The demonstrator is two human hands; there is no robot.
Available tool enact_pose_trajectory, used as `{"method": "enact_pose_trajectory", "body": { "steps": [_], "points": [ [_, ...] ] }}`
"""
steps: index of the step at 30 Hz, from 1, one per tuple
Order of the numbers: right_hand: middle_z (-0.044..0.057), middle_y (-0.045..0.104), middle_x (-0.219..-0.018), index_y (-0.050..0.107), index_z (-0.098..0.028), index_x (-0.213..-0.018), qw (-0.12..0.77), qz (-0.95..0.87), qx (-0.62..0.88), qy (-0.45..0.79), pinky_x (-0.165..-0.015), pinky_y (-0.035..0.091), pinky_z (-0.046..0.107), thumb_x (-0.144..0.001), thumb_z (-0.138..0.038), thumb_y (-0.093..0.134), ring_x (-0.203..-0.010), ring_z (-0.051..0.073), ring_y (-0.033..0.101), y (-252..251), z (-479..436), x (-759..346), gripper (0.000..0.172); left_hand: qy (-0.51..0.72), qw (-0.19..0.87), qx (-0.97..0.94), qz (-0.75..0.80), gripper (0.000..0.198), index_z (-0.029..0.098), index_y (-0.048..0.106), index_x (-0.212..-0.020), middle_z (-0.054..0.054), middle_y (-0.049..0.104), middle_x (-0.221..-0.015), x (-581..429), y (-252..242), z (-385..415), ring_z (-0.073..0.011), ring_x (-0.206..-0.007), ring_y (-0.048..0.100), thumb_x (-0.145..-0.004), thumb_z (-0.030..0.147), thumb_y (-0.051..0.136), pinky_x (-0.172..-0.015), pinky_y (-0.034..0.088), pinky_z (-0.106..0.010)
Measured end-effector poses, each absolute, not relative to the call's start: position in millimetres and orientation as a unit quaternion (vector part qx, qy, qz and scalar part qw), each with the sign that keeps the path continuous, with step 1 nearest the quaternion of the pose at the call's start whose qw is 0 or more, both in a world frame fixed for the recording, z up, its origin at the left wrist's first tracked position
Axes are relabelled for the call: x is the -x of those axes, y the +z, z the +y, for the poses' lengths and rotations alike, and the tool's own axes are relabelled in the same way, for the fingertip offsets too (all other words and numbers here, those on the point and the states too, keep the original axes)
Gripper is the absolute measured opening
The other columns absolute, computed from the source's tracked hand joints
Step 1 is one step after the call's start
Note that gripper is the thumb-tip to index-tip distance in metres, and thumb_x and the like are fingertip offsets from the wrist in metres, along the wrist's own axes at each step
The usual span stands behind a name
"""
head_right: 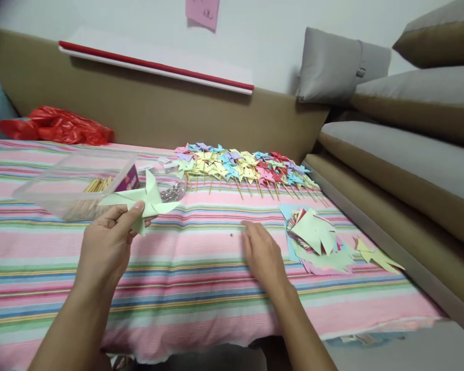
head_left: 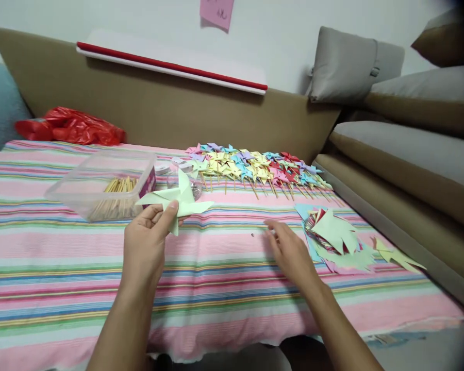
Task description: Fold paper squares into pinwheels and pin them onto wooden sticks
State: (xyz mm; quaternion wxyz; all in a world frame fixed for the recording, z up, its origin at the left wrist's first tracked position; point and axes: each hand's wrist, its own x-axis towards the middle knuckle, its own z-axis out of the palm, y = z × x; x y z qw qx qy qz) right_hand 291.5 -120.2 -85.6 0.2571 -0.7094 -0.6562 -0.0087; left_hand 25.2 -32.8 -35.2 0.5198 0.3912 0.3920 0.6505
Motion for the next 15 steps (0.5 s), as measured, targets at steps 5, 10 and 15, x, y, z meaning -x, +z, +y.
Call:
{"method": "enact_pose_trajectory", "body": {
  "steps": [5, 10, 15],
  "points": [
    [0.019, 0.053, -0.15, 0.051, -0.018, -0.146, 0.152, -0.689, 0.708, -0.04, -0.111, 0.042, 0.053, -0.103, -0.029, 0.04, -0.139, 0.034, 0.049, -116.7, -130.9, -263.8, 0.045, 0.586, 0.572, -0.408, 0.402, 0.031, 0.016, 0.064, -0.073, 0.002, 0.066, -0.069, -58.9, -52.4, -40.7, -0.0111, -0.062, 0.058, -0.069, 0.036, 0.087, -0.06, 0.044, -0.021],
    [0.021, 0.053, -0.149, 0.061, -0.011, -0.134, 0.148, -0.673, 0.723, -0.045, -0.113, 0.04, 0.054, -0.103, -0.029, 0.04, -0.142, 0.035, 0.046, -120.4, -116.6, -249.2, 0.041, 0.486, 0.629, -0.453, 0.404, 0.03, 0.016, 0.066, -0.076, 0.001, 0.067, -0.07, -88.1, -73.6, -56.6, -0.0124, -0.066, 0.059, -0.077, 0.042, 0.081, -0.064, 0.044, -0.022],
    [0.016, 0.065, -0.137, 0.068, -0.014, -0.119, 0.163, -0.65, 0.742, -0.001, -0.108, 0.047, 0.043, -0.101, -0.025, 0.044, -0.132, 0.03, 0.057, -106.8, -113.6, -249.9, 0.032, 0.483, 0.642, -0.434, 0.408, 0.033, 0.017, 0.063, -0.071, 0.001, 0.067, -0.068, -98.5, -79.4, -58.6, -0.0116, -0.06, 0.056, -0.075, 0.043, 0.082, -0.057, 0.041, -0.021]
  ]
}}
